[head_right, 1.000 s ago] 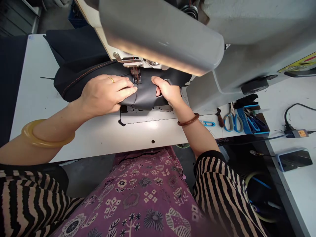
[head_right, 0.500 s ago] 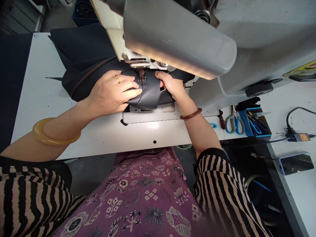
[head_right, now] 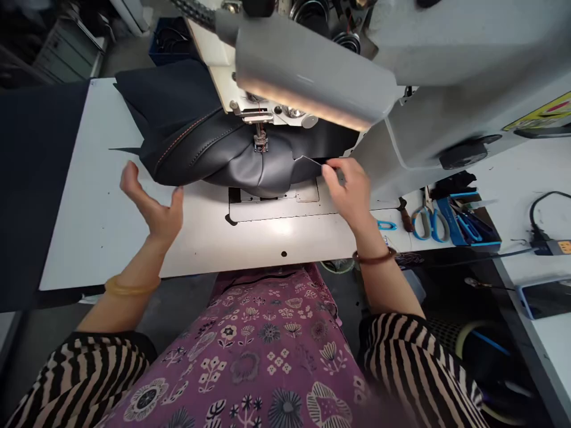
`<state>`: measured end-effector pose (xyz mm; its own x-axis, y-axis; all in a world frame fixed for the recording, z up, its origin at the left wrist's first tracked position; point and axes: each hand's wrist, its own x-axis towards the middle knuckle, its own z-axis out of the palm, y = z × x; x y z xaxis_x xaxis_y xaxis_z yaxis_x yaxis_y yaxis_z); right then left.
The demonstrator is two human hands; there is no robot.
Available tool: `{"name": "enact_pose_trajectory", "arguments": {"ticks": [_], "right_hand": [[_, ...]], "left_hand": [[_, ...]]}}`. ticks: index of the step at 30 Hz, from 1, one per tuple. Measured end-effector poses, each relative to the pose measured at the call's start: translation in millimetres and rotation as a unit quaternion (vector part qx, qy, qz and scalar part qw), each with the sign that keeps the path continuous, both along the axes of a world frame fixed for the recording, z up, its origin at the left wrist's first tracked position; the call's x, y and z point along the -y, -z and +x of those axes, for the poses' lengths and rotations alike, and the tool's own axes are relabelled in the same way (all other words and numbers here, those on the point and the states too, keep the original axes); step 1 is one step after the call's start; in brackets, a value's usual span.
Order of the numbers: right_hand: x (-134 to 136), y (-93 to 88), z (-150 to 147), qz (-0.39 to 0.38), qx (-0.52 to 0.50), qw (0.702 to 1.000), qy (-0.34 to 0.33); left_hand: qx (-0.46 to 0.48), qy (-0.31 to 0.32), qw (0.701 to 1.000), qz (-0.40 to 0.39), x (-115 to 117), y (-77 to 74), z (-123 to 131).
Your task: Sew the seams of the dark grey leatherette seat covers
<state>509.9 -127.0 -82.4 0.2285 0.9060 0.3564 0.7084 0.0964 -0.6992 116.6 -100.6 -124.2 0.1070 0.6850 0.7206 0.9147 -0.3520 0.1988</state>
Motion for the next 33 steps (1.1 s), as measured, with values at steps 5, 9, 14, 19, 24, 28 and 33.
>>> {"name": "enact_pose_trajectory", "arguments": {"ticks": [5, 9, 14, 19, 24, 28, 33], "right_hand": [[43, 45.8, -20, -0.131, -0.271, 0.953, -0.018], [42, 74.8, -62, -0.277, -0.506, 0.815, -0.051], [19, 88.8, -119, -0.332, -0.646, 0.681, -0.093], [-9, 76.6, -153, -0.24, -0.769, 0.582, -0.112], [-3, 34.4, -134, -0.115, -0.873, 0.464, -0.094], [61, -3.1, -107, -0.17, -0.888, 0.421, -0.068], [102, 2.6, -99, -0.295, -0.865, 0.393, -0.1]], "left_hand": [[0.135, -0.015, 0.988, -0.069, -47, 15.8, -4], [0.074, -0.045, 0.992, -0.096, -37, -15.0, 2], [-0.053, -0.014, 0.997, -0.059, 29, -83.4, 4], [-0.185, -0.089, 0.976, -0.078, 37, -159.1, 19], [-0.352, -0.242, 0.888, -0.171, 14, -189.1, 16], [-0.388, -0.258, 0.854, -0.23, 14, -174.1, 12], [-0.386, -0.232, 0.86, -0.241, 32, -177.7, 3]]}}
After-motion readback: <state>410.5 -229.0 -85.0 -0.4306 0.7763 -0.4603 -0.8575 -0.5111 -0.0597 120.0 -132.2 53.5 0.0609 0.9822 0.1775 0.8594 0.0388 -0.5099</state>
